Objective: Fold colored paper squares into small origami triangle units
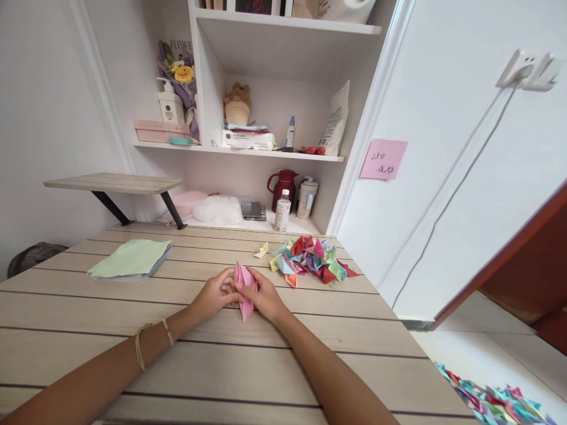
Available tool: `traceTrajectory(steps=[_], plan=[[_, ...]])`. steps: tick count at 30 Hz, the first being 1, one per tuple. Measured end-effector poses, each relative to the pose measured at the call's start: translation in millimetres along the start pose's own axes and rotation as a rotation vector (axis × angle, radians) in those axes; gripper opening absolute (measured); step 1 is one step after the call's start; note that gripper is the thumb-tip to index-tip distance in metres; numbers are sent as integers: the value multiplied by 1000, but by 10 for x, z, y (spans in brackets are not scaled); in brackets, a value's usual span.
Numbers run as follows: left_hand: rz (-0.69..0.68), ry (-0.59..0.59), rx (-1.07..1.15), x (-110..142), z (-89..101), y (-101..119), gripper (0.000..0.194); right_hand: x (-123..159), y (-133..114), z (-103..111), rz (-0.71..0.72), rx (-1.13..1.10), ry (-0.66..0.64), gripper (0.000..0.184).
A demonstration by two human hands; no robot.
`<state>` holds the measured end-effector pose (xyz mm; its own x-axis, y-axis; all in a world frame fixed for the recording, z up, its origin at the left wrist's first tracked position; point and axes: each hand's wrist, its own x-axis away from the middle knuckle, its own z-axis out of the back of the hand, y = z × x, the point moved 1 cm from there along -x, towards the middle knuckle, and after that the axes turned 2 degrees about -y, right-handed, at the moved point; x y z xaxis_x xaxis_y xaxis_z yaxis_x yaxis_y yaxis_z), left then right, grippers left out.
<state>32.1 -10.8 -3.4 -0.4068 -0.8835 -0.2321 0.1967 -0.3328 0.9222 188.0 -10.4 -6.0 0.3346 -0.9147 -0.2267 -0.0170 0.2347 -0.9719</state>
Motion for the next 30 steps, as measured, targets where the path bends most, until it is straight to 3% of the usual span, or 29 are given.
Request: traceTrajectory(steps=[4,10,14,20,22,27,30], plan=[[24,24,60,-7,0,-6,50,-8,24,46,-52,-37,34,53],[15,7,70,3,3,37,30,-47,133,84,-122,-102,20,49],[33,100,148,-27,74,-12,35,-74,162,85,-130,-161,106,47],[93,169,343,-108,160,-113,26,-84,182,129,-153,-393,98,40],[76,141,354,-113,167,-85,27,-81,182,154,-131,-386,78,39],[22,-17,356,-87,167,-15,52,-68,130,184,-20,-245,-84,39],[26,-36,328,-76,163,-56,57,-59,92,179,56,-163,-133,39]])
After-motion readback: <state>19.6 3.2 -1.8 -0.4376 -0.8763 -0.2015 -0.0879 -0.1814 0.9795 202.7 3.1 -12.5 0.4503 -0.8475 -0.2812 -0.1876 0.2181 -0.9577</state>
